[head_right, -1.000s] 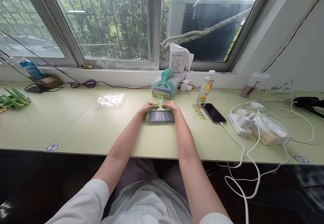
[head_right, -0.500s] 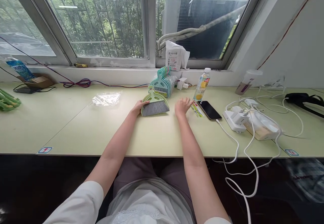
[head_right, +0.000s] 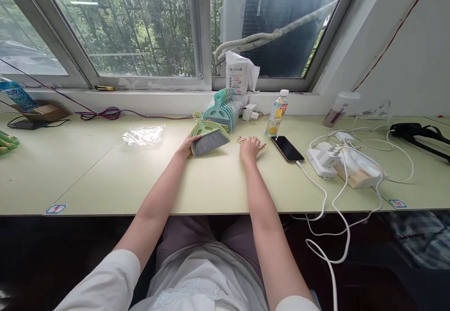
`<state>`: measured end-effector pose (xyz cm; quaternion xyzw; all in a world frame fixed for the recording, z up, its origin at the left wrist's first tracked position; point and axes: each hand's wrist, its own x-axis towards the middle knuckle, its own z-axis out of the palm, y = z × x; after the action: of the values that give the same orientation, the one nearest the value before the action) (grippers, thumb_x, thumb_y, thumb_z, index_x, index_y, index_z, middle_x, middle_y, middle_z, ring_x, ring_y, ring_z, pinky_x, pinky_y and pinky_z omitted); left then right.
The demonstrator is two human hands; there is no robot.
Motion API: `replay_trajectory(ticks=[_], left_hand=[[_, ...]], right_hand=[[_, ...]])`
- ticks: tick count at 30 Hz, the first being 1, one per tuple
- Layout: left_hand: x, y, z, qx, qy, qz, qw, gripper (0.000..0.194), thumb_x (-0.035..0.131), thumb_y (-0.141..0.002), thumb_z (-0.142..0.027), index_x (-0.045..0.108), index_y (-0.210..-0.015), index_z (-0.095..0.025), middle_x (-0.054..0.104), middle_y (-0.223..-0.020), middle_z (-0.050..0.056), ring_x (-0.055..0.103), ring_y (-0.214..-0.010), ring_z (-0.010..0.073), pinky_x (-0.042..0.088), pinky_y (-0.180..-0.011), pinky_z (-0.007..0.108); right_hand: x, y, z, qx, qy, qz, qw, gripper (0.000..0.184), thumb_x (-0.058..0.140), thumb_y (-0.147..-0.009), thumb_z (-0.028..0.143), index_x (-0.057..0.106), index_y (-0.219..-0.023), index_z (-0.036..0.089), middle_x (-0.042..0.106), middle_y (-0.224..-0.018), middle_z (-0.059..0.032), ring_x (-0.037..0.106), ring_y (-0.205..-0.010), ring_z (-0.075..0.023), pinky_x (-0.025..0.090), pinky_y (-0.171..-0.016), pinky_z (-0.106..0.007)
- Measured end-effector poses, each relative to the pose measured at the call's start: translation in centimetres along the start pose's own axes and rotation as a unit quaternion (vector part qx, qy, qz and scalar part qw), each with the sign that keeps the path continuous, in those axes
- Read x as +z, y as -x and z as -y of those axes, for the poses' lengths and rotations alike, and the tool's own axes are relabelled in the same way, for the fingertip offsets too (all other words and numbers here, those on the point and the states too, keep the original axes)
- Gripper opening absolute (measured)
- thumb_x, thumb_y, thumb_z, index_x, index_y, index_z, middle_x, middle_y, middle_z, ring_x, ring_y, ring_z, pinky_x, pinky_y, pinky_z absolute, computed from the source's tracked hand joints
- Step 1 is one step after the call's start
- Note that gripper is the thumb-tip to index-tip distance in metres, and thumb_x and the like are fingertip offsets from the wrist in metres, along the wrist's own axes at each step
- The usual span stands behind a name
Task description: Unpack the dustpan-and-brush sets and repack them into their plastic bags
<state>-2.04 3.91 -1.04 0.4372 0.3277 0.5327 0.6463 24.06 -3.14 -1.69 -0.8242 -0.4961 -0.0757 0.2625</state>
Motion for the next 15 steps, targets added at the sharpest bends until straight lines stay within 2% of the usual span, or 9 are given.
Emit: replay_trajectory(ticks=[2,5,7,10,13,15], left_hand=[[-0.07,-0.03,0.03,0.004,0.010,-0.006,1.000,0.057,0.080,-0.056,-0.026,0.057,-0.108,-0.021,0.067,-0.098,0.006,0.064,-0.092,0.0212,0.050,-0.082,0.033],[-0.10,-0.02,0.02,0.000,0.012,-0.015,1.000,0.058,0.080,-0.058,-0.025,0.054,-0.110,-0.021,0.066,-0.099,0.006,0.064,-0.093,0.0209,0.049,-0.083,0.033],[-0.03,0.00,0.01,-0.006,0.010,-0.018,1.000,0.058,0.080,-0.058,-0.025,0.054,-0.110,-0.021,0.066,-0.099,0.006,0.064,-0.093,0.0209,0.049,-0.084,0.034],[0.11,0.05,-0.04,-0.014,0.008,-0.021,1.000,0.056,0.080,-0.057,-0.023,0.054,-0.107,-0.021,0.066,-0.099,0.006,0.064,-0.092,0.0212,0.049,-0.085,0.035],[0.18,0.10,-0.09,-0.017,0.010,-0.015,1.000,0.054,0.079,-0.058,-0.021,0.056,-0.107,-0.020,0.067,-0.103,0.007,0.063,-0.094,0.0212,0.049,-0.086,0.035],[0.13,0.11,-0.08,-0.023,0.004,-0.012,1.000,0.053,0.079,-0.058,-0.020,0.057,-0.106,-0.019,0.067,-0.103,0.008,0.063,-0.094,0.0213,0.048,-0.087,0.035]], right_hand=[[0.13,-0.03,-0.23,0.028,-0.007,0.032,0.999,0.039,0.043,-0.089,0.028,0.062,-0.119,0.012,0.053,-0.131,-0.0221,0.039,-0.126,-0.0346,0.013,-0.106,-0.061],[0.21,-0.21,-0.47,-0.013,-0.055,0.101,0.993,0.042,0.037,-0.086,0.012,0.065,-0.117,0.019,0.057,-0.128,-0.0146,0.044,-0.123,-0.0271,0.009,-0.110,-0.059],[0.12,-0.27,-0.44,-0.024,-0.065,0.095,0.993,0.046,0.035,-0.083,0.007,0.069,-0.109,0.023,0.059,-0.126,-0.0106,0.046,-0.121,-0.0235,0.004,-0.112,-0.057],[-0.12,-0.20,-0.21,0.014,-0.047,0.056,0.997,0.038,0.040,-0.087,0.019,0.066,-0.115,0.020,0.053,-0.135,-0.0132,0.041,-0.127,-0.0265,0.006,-0.111,-0.057],[-0.29,-0.12,-0.05,0.027,-0.035,0.082,0.996,0.048,0.050,-0.087,0.037,0.057,-0.127,0.012,0.047,-0.139,-0.0203,0.036,-0.131,-0.0316,0.014,-0.109,-0.056],[-0.34,-0.14,-0.02,0.017,-0.038,0.102,0.994,0.046,0.053,-0.086,0.037,0.060,-0.123,0.011,0.053,-0.133,-0.0203,0.042,-0.128,-0.0306,0.020,-0.108,-0.051]])
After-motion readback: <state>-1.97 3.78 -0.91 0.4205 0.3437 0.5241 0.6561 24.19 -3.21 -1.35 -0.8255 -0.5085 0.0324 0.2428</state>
